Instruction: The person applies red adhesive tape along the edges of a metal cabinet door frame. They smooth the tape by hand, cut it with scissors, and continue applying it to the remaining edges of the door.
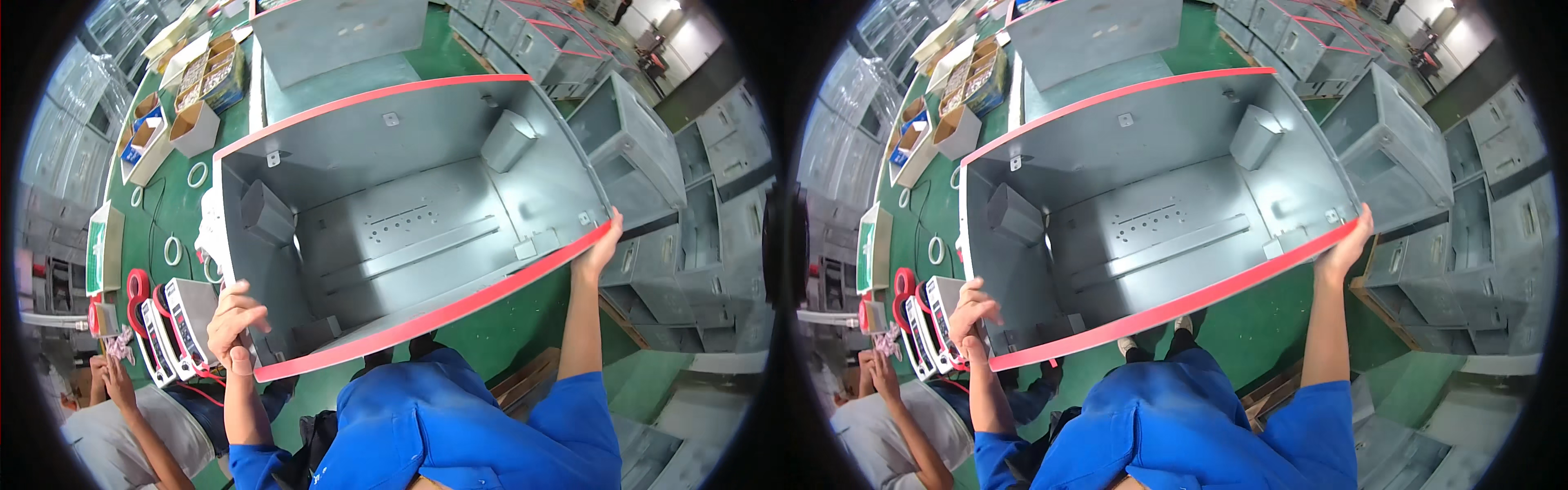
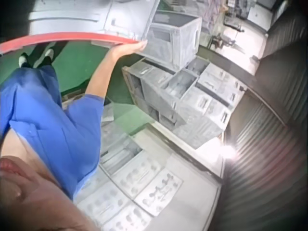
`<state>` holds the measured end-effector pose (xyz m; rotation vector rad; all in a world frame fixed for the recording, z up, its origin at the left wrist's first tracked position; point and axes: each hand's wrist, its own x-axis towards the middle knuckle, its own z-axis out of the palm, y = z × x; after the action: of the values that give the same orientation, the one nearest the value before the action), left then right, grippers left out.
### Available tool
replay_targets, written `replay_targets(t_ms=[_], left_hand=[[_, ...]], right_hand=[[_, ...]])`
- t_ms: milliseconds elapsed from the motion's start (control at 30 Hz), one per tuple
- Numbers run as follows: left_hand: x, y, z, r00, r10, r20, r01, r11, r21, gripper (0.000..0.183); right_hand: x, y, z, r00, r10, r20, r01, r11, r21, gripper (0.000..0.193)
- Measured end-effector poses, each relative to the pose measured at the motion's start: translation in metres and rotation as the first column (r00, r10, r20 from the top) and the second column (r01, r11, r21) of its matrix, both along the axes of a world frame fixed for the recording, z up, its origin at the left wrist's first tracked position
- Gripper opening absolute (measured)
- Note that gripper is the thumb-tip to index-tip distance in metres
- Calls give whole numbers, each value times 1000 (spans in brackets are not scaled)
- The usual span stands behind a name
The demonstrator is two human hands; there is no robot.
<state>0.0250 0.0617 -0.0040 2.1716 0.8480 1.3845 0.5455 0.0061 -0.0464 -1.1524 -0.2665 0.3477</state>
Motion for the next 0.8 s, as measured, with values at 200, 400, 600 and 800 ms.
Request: replay_targets(t_ms=[200, 400, 600, 800], left_hand=[[29, -20, -1, 999, 31, -28, -30, 998, 60, 74], [85, -49, 0, 982, 141, -128, -129, 987, 98, 55], [162, -92, -2, 958, 197, -207, -181, 979, 92, 43], [174, -111, 7, 931, 87, -355, -71, 996, 59, 53]], right_hand=[[20, 53, 13, 996, 68, 55, -61, 990, -125, 54], [75, 160, 2, 955, 290, 57, -284, 955, -90, 49], [126, 253, -3, 898, 336, 285, -172, 863, -475, 56], [93, 242, 4, 804, 439, 402, -224, 849, -479, 59]])
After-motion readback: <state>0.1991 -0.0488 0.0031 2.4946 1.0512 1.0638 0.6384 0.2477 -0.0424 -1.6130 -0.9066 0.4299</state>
